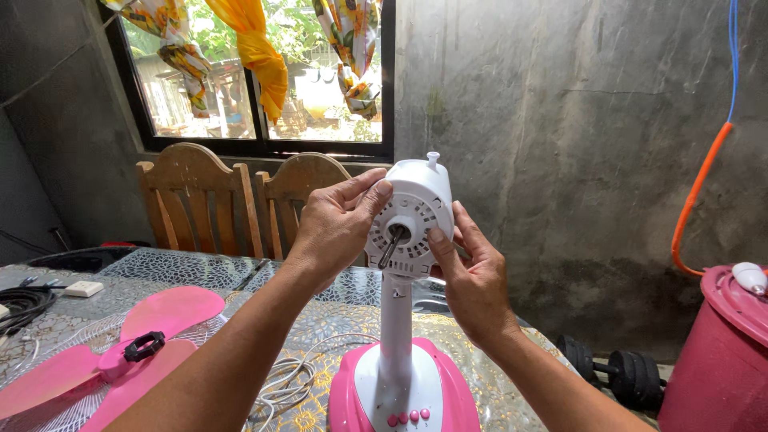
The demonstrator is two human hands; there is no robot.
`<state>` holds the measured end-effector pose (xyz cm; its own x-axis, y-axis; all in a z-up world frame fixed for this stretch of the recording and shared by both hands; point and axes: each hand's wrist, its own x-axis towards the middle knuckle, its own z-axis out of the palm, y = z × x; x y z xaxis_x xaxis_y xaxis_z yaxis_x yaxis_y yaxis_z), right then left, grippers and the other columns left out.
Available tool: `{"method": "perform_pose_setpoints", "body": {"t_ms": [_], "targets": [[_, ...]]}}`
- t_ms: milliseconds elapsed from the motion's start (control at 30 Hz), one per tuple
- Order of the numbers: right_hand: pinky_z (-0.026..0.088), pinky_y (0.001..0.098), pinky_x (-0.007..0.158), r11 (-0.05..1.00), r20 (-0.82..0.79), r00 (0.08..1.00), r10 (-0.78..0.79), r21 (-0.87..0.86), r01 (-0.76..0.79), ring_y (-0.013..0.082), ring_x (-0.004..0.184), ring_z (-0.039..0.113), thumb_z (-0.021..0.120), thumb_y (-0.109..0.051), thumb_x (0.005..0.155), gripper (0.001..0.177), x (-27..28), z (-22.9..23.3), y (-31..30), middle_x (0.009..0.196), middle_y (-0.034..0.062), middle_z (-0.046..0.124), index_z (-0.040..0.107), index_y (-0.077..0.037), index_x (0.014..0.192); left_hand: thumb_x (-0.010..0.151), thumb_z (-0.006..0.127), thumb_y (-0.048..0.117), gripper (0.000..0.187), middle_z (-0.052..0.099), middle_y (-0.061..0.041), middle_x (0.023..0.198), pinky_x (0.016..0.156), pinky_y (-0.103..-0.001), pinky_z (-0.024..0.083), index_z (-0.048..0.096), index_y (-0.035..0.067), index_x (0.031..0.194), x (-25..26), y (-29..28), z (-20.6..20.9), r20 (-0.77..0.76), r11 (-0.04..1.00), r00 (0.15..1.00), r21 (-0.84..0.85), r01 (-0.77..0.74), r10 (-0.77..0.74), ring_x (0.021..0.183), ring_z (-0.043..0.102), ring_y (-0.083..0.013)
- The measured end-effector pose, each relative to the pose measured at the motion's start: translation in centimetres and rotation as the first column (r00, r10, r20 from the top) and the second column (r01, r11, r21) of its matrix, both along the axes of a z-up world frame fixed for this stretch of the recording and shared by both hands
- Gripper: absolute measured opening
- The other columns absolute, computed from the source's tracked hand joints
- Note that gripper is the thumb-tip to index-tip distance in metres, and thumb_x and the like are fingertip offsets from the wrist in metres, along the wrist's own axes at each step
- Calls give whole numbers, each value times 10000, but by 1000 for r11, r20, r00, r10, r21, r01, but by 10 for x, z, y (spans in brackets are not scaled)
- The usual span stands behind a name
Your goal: The person reassembles a disassembled pink and white electric fan on a glass table. They insert a white plastic tube into the motor housing, secure it with a screwdriver, and adjust the fan head. The fan blades and cage remain on the table and are not attached during the clip.
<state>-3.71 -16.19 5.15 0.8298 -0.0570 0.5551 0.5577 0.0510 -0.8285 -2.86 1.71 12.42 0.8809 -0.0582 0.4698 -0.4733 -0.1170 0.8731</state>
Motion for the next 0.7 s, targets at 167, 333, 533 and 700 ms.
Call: {"method": "perform_pose_setpoints", "body": {"t_ms": [167, 333, 533, 700], "targets": [[670, 357, 810, 998, -25, 1000, -18, -54, 17, 203, 1006, 743, 583, -385, 941, 747, -3, 2, -1, 1260, 163, 693, 339, -71, 1573, 901, 701, 296, 372, 815, -115, 1044, 686, -306, 674, 741, 126, 1230, -2, -2, 3, 38, 990, 991, 49, -131, 129, 868, 797, -147], [636, 352, 811, 998, -52, 998, -20, -57, 17, 178, 983, 751, 572, -401, 937, 729, -7, 2, 0, 1193, 116, 698, 341, -98, 1558, 858, 755, 309, 356, 825, -116, 920, 612, -301, 671, 771, 133, 1167, -1, -2, 8, 96, 971, 975, 108, -213, 203, 765, 807, -159], [653, 353, 820, 999, -149, 989, 21, -23, -25, 181, 931, 739, 565, -356, 954, 653, -9, -1, 3, 1004, 105, 688, 418, -145, 1554, 823, 795, 322, 308, 819, -73, 868, 567, -300, 658, 809, 162, 1085, 1, -4, 14, 161, 939, 956, 206, -276, 246, 683, 788, -134], [662, 374, 799, 999, -189, 982, 12, -34, -19, 194, 910, 724, 549, -346, 975, 626, -10, -1, 0, 968, 117, 673, 438, -163, 1563, 812, 816, 320, 277, 814, -53, 820, 588, -293, 658, 822, 179, 1050, -1, -2, 12, 140, 930, 954, 224, -290, 264, 688, 777, -116]]}}
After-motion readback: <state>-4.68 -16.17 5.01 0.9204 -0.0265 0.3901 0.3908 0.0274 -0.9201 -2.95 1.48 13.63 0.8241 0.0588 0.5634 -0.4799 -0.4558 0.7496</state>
